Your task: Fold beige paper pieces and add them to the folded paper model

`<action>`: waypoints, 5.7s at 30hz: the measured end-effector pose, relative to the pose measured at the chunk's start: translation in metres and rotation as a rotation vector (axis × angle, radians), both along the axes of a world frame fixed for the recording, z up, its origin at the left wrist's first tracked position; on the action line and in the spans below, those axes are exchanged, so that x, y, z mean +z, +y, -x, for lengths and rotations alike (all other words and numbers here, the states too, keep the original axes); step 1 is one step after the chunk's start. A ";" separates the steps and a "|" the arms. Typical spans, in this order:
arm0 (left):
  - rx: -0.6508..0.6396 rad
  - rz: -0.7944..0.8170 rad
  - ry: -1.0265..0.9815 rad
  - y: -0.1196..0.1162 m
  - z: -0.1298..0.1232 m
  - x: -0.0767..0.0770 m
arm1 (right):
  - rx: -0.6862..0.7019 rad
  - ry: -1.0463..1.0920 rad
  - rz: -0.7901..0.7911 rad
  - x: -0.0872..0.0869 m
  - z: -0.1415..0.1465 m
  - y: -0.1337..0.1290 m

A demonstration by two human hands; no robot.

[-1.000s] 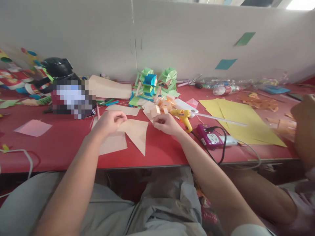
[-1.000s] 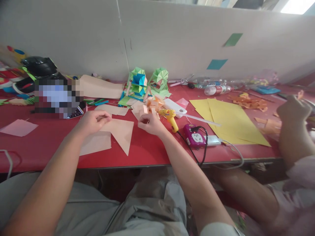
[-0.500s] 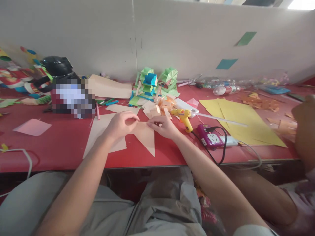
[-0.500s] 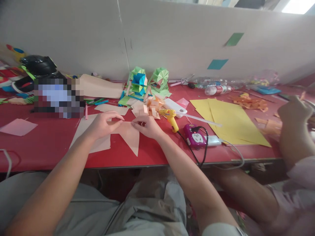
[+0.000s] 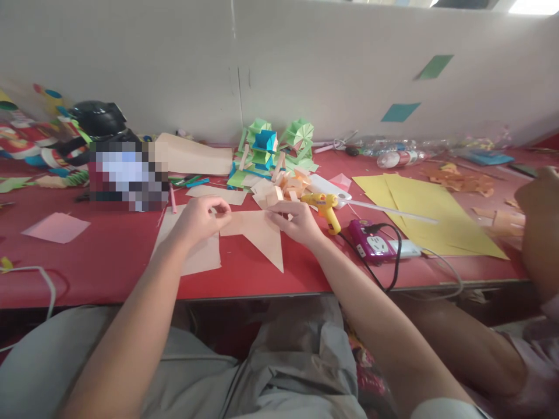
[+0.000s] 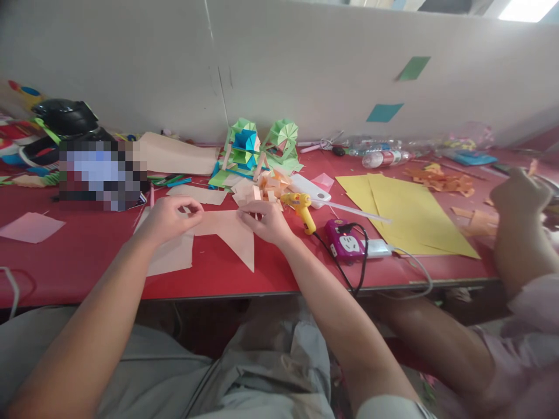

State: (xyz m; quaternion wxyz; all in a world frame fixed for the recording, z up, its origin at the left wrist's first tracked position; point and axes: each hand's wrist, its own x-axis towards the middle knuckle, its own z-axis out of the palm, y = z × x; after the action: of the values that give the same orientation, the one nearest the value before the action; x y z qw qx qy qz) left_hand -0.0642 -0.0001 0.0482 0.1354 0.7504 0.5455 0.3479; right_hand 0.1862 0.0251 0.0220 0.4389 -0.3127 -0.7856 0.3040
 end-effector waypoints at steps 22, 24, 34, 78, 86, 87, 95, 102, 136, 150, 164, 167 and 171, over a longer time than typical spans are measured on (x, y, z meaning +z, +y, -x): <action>-0.268 0.258 -0.601 -0.003 -0.023 -0.005 | -0.020 0.313 0.537 -0.005 0.008 0.005; -0.245 0.242 -0.529 -0.003 -0.024 -0.007 | 0.008 0.209 0.535 -0.005 0.009 0.004; -0.331 0.306 -0.016 -0.008 -0.024 -0.010 | -0.058 0.095 0.427 -0.010 0.011 0.006; -0.159 0.255 0.573 -0.001 -0.033 -0.023 | -0.326 -0.508 0.214 -0.017 0.008 0.008; -0.135 0.222 0.614 -0.005 -0.035 -0.022 | -0.360 -0.603 0.227 -0.013 0.013 0.000; -0.132 0.224 0.619 -0.005 -0.035 -0.022 | -0.361 -0.605 0.221 -0.013 0.013 0.000; -0.137 0.210 0.612 -0.005 -0.034 -0.024 | -0.346 -0.539 0.155 -0.017 0.006 0.000; -0.152 0.209 0.599 -0.005 -0.034 -0.025 | -0.342 -0.515 0.157 -0.017 0.004 -0.003; -0.088 -0.116 0.541 -0.012 -0.036 -0.050 | -0.276 -0.319 0.206 -0.023 0.005 0.004; -0.126 -0.183 0.468 -0.010 -0.031 -0.048 | -0.215 -0.209 0.297 -0.026 0.004 0.008; -0.074 -0.197 0.462 -0.010 -0.030 -0.054 | -0.185 -0.130 0.331 -0.017 0.004 0.003; -0.062 -0.210 0.450 -0.009 -0.030 -0.054 | -0.156 -0.163 0.360 -0.015 0.005 0.002; -0.084 -0.177 0.427 -0.011 -0.031 -0.052 | -0.175 -0.153 0.371 -0.020 0.004 0.005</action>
State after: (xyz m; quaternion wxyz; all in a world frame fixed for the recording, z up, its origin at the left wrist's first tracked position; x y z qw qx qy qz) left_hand -0.0332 -0.0113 -0.0034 -0.0351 0.8379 0.4974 0.2221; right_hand 0.1821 0.0305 0.0019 0.3377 -0.4770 -0.7172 0.3795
